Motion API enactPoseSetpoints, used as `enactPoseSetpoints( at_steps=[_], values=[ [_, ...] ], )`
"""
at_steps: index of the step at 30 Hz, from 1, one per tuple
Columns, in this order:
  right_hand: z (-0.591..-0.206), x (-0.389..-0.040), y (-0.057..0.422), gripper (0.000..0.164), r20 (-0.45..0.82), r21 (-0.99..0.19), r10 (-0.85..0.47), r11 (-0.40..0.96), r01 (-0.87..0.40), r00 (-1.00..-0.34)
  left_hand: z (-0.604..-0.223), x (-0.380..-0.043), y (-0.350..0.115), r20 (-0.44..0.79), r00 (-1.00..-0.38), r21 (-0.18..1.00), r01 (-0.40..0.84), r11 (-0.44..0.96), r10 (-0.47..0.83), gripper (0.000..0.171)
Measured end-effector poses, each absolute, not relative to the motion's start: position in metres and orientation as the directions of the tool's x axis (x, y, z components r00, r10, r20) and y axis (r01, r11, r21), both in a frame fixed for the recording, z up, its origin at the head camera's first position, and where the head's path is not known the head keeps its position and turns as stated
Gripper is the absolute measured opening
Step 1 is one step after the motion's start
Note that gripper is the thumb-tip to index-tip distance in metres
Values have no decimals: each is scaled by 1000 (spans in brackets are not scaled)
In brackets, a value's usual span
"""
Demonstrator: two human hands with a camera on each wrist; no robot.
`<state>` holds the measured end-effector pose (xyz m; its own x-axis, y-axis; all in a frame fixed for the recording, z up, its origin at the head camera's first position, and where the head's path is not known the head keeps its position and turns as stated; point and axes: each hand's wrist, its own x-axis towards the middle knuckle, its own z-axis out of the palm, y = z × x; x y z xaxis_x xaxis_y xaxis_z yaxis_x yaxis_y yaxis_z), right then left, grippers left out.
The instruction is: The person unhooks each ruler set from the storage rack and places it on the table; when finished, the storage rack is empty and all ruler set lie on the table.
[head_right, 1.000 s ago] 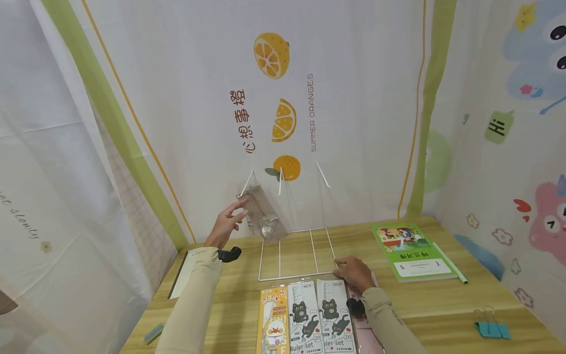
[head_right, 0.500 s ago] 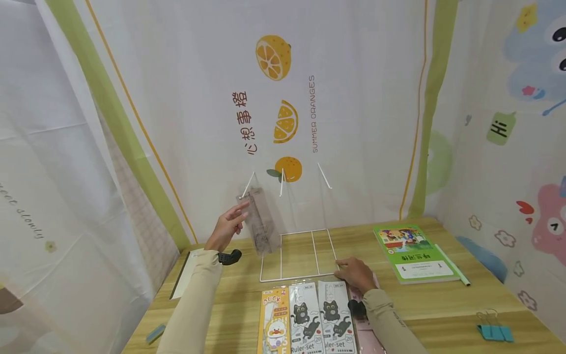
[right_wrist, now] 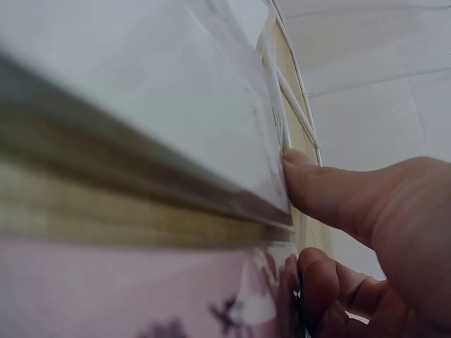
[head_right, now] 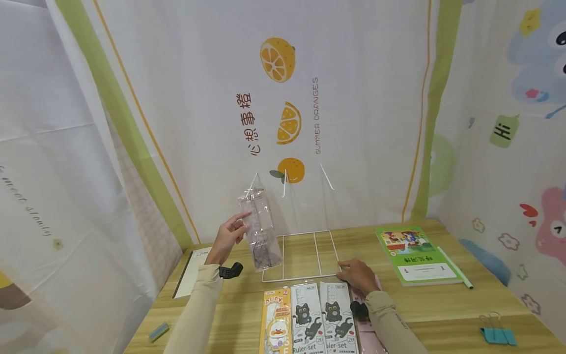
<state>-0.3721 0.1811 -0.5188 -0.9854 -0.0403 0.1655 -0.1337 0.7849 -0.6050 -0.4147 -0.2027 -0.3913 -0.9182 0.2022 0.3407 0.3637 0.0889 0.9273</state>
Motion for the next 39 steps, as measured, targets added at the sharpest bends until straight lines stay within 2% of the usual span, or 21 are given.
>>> enactPoseSetpoints(
  at_steps=[8, 19, 33, 39],
  values=[
    [-524, -370, 182, 46, 145, -626, -34, 771, -118, -989, -396, -402, -202, 373, -911, 918, 390, 73, 179, 39],
    [-524, -368, 183, 44, 148, -618, -37, 777, -122, -988, -398, -382, -201, 473, -862, 865, 493, 88, 185, 40],
    [-524, -373, 184, 45, 158, -630, -44, 765, -135, -987, -392, -356, -204, 545, -829, 830, 555, 58, 125, 40],
    [-522, -375, 184, 46, 154, -625, -40, 770, -129, -987, -391, -343, -207, 518, -846, 849, 527, 45, 124, 41]
  ],
)
